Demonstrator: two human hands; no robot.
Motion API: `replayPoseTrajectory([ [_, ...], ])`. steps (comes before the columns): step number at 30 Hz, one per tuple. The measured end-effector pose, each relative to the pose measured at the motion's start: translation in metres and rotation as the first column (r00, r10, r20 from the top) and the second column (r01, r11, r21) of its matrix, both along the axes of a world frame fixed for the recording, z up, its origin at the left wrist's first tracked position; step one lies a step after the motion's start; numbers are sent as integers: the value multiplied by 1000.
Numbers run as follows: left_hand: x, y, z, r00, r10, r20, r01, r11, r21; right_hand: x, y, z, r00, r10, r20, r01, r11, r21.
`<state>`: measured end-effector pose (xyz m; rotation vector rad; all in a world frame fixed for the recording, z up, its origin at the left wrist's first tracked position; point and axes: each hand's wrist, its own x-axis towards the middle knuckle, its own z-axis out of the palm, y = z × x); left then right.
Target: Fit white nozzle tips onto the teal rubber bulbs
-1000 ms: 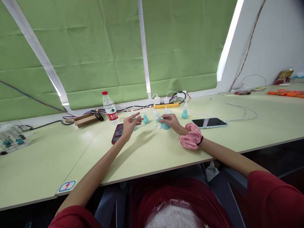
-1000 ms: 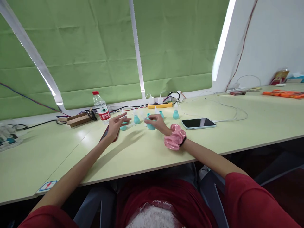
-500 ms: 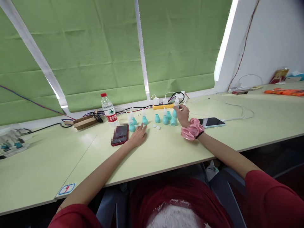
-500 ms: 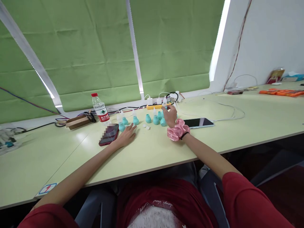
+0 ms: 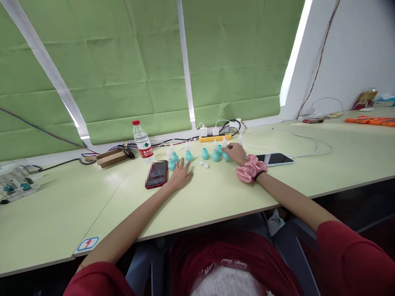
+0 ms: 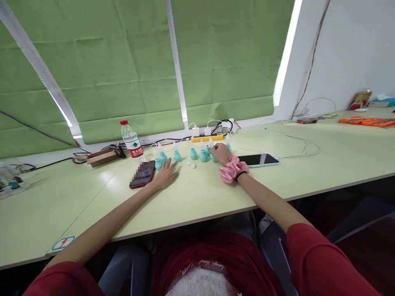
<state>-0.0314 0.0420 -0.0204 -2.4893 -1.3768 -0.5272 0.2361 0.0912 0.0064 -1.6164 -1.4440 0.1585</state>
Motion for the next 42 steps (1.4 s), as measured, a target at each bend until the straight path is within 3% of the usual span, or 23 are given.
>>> replayPoseTrajectory([
  [4, -1, 3, -3, 999, -2, -36, 0, 998, -61, 1, 3, -3, 997, -4, 79, 5, 1000, -8],
  [8, 1, -1, 2, 997, -66, -51, 63, 996, -59, -4, -1, 0, 995, -89, 36, 82, 985, 155],
  [12, 3, -7, 7, 993, -120, 20, 121, 992, -44, -11, -13, 7, 993, -111, 45, 76, 876, 476],
  [16, 2, -6, 5, 995, -64, 79, 69, 996, -62, -21, -25, 8, 989, -21, 146, -70, 802, 593],
  [19, 1, -3, 2, 996, -59, 72, 69, 987, -148, -34, -36, 4, 927, 195, 320, -345, 778, 525],
  [22, 1, -2, 1, 988, -125, 90, 139, 975, -172, -50, -45, -4, 748, 453, 485, -626, 725, 287],
  [24, 1, -2, 3, 978, -169, 126, 188, 969, -162, -56, -48, -10, 645, 547, 534, -701, 701, 129],
  [27, 1, -3, 7, 965, -166, 204, 196, 971, -139, -57, -46, -17, 559, 620, 550, -719, 693, -52],
  [29, 1, -2, 7, 965, -123, 234, 154, 981, -121, -54, -41, -19, 561, 641, 524, -703, 703, -106],
  [34, 0, 5, -2, 985, -13, 170, 40, 987, -158, -55, -39, -18, 666, 544, 510, -640, 768, 17],
  [38, 1, 7, -3, 993, -29, 116, 57, 968, -245, -62, -50, -15, 591, 527, 610, -684, 728, 34],
  [42, 2, 2, 4, 976, -133, 174, 166, 967, -193, -64, -54, -15, 548, 556, 625, -681, 730, -52],
])
